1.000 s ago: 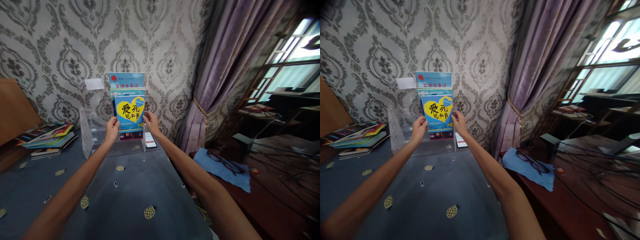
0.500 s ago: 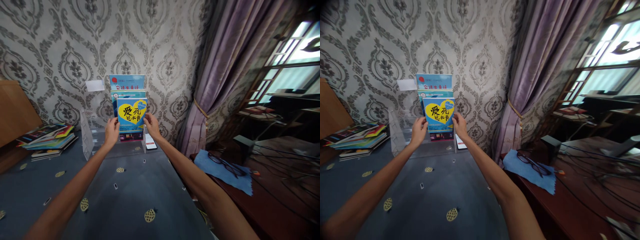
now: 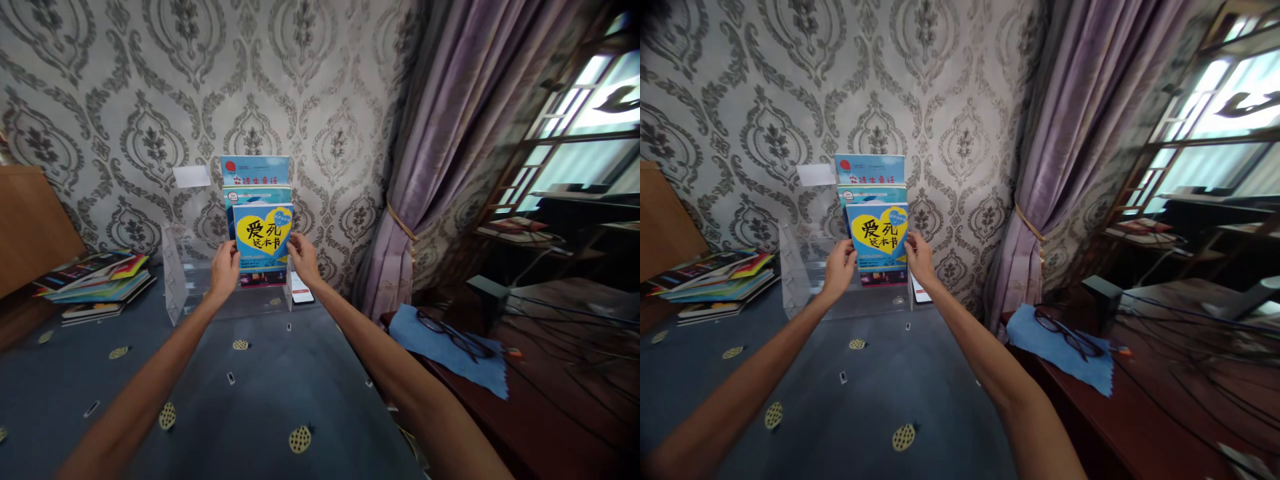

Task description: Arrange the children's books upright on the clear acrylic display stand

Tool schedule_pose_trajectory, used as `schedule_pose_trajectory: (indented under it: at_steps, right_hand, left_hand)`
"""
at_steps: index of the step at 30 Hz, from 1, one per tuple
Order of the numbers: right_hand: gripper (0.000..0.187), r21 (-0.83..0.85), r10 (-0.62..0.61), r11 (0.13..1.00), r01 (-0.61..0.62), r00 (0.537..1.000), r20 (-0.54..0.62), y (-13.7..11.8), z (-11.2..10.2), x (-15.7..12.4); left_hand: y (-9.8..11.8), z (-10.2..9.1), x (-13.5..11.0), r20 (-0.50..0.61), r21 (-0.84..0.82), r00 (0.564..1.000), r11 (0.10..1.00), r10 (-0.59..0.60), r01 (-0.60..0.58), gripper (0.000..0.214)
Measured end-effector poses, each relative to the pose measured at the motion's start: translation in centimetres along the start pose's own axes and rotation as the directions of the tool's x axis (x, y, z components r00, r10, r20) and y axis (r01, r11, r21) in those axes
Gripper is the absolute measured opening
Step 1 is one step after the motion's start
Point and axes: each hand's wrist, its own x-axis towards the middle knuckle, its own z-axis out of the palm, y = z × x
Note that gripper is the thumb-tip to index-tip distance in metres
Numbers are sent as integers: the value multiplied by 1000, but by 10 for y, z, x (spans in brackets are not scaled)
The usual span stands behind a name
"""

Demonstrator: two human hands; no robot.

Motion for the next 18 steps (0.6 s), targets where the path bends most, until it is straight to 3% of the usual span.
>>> schedule_pose_trajectory:
  at_steps: [18]
  right_hand:
    - [24,-9,14,1000,-14,1000,3,2,1,-9]
  left_hand:
    - [-3,3,-6,9,9,1000,1000,-11,11,12]
